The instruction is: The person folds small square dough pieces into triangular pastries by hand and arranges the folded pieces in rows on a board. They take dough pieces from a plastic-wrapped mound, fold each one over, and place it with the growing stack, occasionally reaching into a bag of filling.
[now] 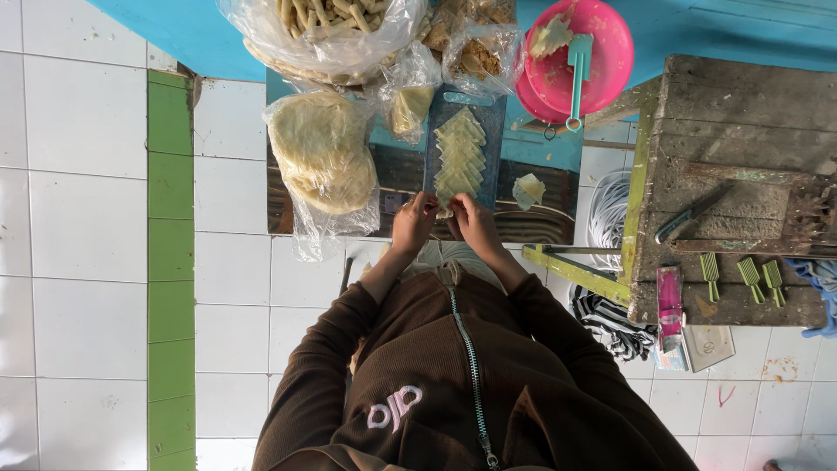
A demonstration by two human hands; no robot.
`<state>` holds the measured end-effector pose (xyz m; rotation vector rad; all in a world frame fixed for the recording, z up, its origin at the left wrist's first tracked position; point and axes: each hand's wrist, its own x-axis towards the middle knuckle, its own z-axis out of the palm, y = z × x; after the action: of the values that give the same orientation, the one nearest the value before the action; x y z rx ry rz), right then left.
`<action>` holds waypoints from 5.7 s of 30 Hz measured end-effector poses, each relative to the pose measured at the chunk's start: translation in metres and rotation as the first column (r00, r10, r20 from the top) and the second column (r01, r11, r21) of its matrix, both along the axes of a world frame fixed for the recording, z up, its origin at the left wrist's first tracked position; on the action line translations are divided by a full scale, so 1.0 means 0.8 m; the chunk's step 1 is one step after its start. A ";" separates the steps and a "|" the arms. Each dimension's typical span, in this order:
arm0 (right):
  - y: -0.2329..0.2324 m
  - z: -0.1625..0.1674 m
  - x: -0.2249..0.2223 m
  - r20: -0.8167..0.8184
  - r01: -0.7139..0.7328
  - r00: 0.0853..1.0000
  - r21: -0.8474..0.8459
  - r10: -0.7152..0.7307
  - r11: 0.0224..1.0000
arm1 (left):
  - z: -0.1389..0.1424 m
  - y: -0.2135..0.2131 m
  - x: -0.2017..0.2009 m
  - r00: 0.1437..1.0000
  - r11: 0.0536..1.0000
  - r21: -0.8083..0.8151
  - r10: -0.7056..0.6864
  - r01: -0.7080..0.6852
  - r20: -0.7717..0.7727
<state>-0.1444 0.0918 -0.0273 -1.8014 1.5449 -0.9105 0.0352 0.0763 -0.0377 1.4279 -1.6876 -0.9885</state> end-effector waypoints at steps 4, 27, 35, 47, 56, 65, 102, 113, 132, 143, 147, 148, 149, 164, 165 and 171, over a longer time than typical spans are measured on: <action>0.005 0.011 -0.015 -0.017 -0.156 0.987 0.056 0.158 0.986 | 0.003 0.000 0.004 0.999 0.999 -0.041 -0.029 0.031 0.039; 0.006 0.023 -0.012 -0.093 -0.212 0.976 -0.228 0.196 0.950 | -0.001 -0.012 0.027 0.976 0.977 -0.020 -0.215 0.214 -0.025; 0.006 0.013 -0.012 -0.092 -0.222 0.974 -0.216 0.207 0.951 | 0.014 -0.016 0.033 0.963 0.969 -0.035 -0.240 0.245 0.120; 0.004 0.007 -0.007 -0.048 -0.136 0.991 -0.217 0.128 0.967 | -0.006 -0.003 0.017 0.991 0.971 -0.213 -0.084 0.104 0.101; -0.007 0.005 0.003 -0.127 -0.112 0.988 -0.164 0.091 0.980 | 0.001 -0.004 -0.007 0.998 0.995 -0.069 0.070 -0.070 -0.008; -0.008 -0.007 -0.020 -0.211 -0.279 0.949 -0.232 0.232 0.932 | -0.004 -0.008 0.003 0.987 0.988 -0.154 0.006 0.019 0.163; -0.043 -0.020 -0.008 0.008 0.038 0.999 0.090 -0.038 0.995 | -0.013 -0.022 -0.005 0.920 0.974 -0.190 0.184 -0.123 0.346; -0.042 -0.002 -0.016 -0.133 -0.151 0.983 -0.213 0.125 0.965 | -0.011 -0.023 0.002 0.927 0.909 -0.414 0.114 0.048 0.357; -0.065 0.012 -0.028 -0.375 -0.301 0.908 -0.269 0.189 0.915 | -0.013 -0.041 -0.025 0.942 0.984 -0.037 0.178 -0.175 0.286; -0.070 0.011 -0.036 -0.330 -0.299 0.922 -0.274 0.203 0.914 | -0.015 -0.041 -0.025 0.943 0.988 -0.035 0.157 -0.153 0.293; -0.073 0.004 -0.053 -0.307 -0.332 0.917 -0.231 0.256 0.914 | -0.014 -0.040 -0.027 0.938 0.986 -0.020 0.161 -0.163 0.306; -0.074 0.004 -0.063 -0.302 -0.339 0.915 -0.216 0.267 0.916 | -0.013 -0.040 -0.027 0.939 0.986 -0.018 0.162 -0.165 0.304; -0.074 0.004 -0.073 -0.297 -0.346 0.913 -0.201 0.279 0.917 | -0.012 -0.040 -0.027 0.940 0.986 -0.016 0.164 -0.167 0.301; -0.320 0.210 -0.025 0.579 -0.131 0.815 0.136 0.029 0.982 | -0.005 -0.050 -0.036 0.911 0.972 -0.203 0.184 -0.114 0.369; -0.332 0.214 -0.026 0.549 -0.081 0.836 0.094 0.016 0.992 | -0.004 -0.051 -0.036 0.916 0.972 -0.214 0.171 -0.097 0.364; -0.306 0.137 -0.103 -0.195 0.075 0.974 -0.204 -0.116 0.976 | 0.002 -0.051 -0.034 0.977 0.973 -0.231 0.033 0.018 0.213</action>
<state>-0.2267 -0.1531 0.0821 -2.0289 1.7356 -0.9756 0.0084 0.0353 -0.0365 1.4232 -1.8829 -0.6239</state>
